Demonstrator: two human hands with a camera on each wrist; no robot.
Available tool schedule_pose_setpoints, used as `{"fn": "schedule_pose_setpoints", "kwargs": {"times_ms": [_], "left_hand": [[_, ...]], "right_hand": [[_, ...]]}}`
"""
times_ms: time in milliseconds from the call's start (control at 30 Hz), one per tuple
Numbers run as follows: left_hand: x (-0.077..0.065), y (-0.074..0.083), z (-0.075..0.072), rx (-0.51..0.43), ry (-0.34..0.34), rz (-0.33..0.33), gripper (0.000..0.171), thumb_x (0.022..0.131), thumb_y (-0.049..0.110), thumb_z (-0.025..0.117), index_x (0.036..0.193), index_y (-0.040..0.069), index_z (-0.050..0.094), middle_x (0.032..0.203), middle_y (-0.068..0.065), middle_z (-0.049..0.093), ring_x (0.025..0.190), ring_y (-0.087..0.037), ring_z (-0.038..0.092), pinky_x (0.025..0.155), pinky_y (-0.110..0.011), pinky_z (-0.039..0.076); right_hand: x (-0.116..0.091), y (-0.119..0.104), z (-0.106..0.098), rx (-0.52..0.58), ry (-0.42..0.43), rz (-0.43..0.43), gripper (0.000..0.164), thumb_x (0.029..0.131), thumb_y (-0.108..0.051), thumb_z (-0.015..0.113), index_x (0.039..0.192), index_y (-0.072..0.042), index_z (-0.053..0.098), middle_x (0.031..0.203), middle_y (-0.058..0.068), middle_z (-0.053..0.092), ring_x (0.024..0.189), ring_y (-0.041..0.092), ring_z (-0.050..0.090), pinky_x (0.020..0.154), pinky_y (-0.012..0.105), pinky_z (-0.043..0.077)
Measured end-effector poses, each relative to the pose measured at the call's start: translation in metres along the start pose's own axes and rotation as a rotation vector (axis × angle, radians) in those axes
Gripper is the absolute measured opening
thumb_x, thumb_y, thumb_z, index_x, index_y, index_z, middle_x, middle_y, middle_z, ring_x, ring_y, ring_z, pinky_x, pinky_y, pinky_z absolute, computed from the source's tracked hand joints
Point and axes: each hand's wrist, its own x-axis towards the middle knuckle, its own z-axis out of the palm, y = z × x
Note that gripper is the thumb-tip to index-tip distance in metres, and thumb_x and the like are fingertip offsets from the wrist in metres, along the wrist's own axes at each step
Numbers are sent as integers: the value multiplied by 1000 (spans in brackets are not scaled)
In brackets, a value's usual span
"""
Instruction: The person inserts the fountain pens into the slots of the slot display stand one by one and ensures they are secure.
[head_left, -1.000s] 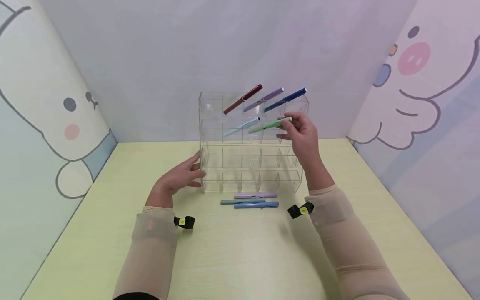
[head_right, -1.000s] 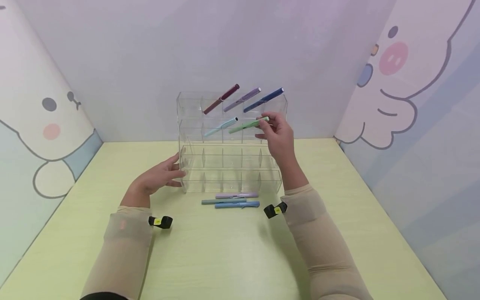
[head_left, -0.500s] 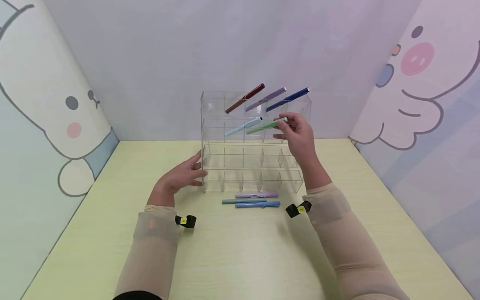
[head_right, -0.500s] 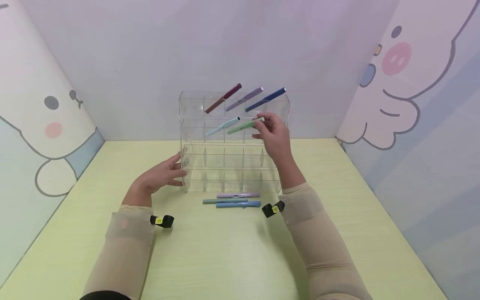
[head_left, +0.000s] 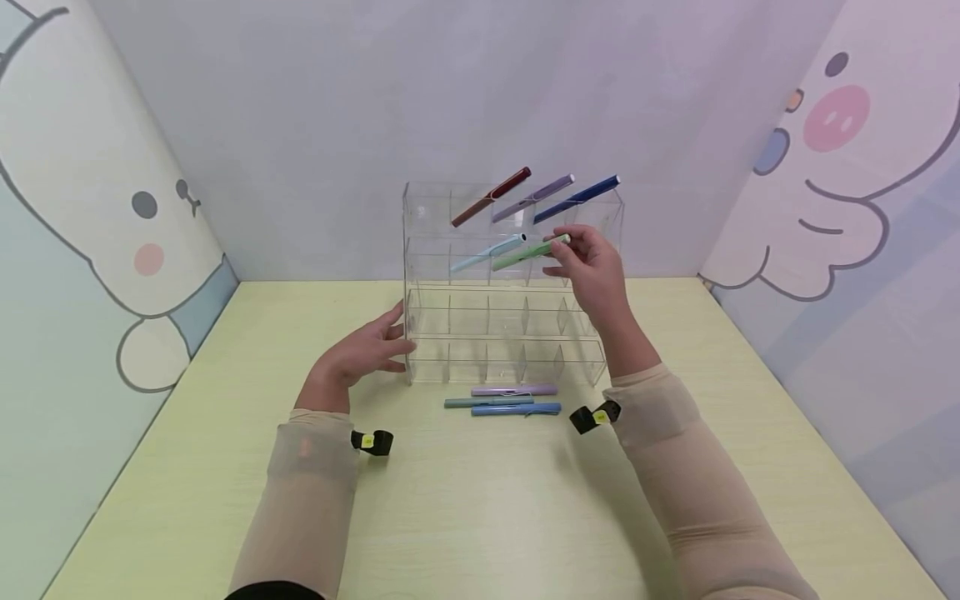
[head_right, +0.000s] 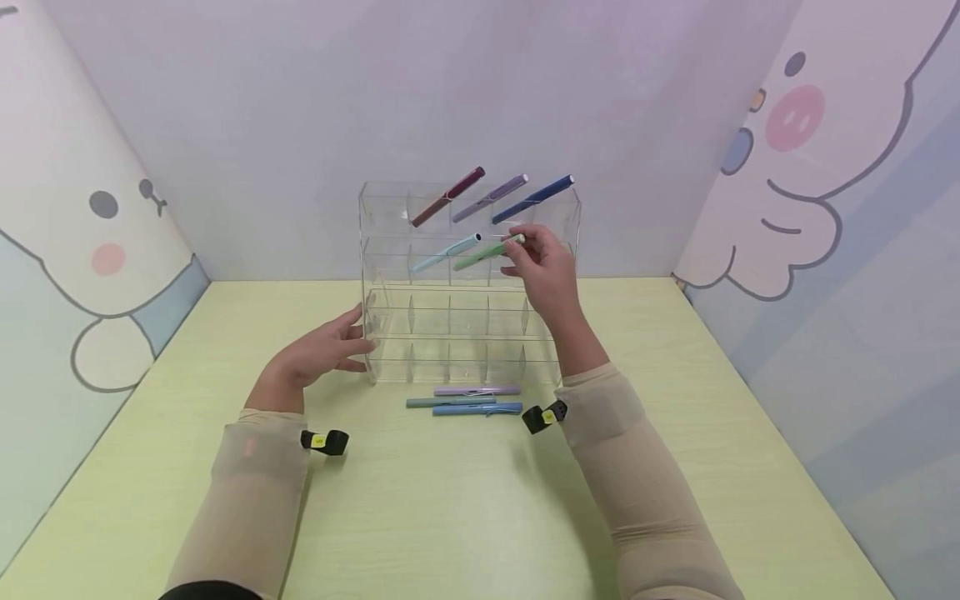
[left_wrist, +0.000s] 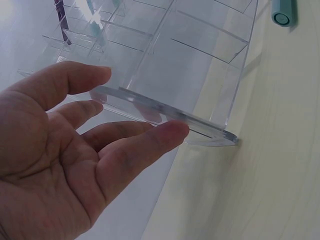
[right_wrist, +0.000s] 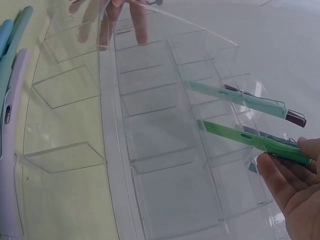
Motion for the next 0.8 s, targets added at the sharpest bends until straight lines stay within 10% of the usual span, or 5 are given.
{"fn": "schedule_pose_setpoints", "kwargs": {"times_ms": [800], "left_hand": [[-1, 1, 0, 8, 7, -17, 82, 100, 20, 56, 155, 47, 1, 160, -14, 27, 136, -38, 45, 103, -53, 47]], "right_hand": [[-1, 0, -2, -51, -31, -2, 39, 98, -27, 60, 132, -7, 58, 126, 14, 64, 100, 12, 67, 85, 32, 58]]}}
